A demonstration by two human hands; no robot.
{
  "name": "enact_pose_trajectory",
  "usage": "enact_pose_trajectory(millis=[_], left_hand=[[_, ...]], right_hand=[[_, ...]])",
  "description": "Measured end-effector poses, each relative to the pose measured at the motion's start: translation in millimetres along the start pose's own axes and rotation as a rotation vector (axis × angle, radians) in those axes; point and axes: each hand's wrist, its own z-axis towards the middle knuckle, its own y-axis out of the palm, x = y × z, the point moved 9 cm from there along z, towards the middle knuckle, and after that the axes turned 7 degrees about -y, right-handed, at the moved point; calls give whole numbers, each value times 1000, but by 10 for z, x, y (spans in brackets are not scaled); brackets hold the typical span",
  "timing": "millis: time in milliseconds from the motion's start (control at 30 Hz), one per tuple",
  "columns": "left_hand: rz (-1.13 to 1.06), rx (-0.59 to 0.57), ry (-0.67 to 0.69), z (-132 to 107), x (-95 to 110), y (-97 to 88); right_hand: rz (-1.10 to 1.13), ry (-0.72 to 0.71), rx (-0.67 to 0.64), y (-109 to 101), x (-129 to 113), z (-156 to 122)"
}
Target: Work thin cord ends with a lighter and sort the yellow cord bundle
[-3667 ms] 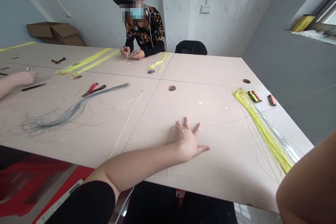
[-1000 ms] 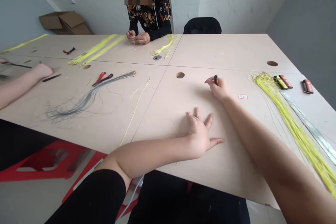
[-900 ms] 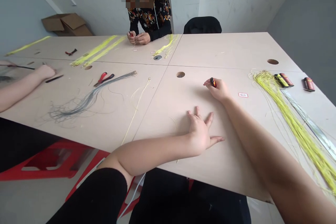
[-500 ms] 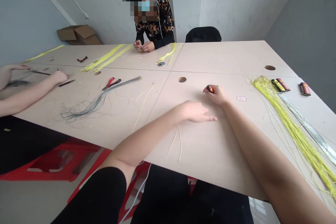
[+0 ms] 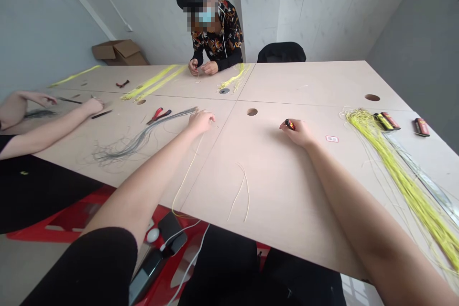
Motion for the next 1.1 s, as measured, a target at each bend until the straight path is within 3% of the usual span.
enact_pose_trajectory(millis=[100,467,633,733,867,1000,1100], left_hand=[[91,-1,-15,-87,-42,52],[113,-92,41,-129,19,154],[152,-106,92,-157,189,129],[92,-26,139,-214,502,-12],[-53,40,290,-369,1237,-77],[-215,61,439,-564,1895,64],[-295,66,487,-658,2079,207]], right_hand=[[6,3,-9,-2,-11,-10],[3,-24,-33,4,-68,-11],[-1,-35,-42,9,-96,-18],[20,-15,-46,2,-109,-13],[140,29,-32,-39,-95,-10],[303,100,17,-124,-27,-71],[331,112,39,-164,-7,-117]])
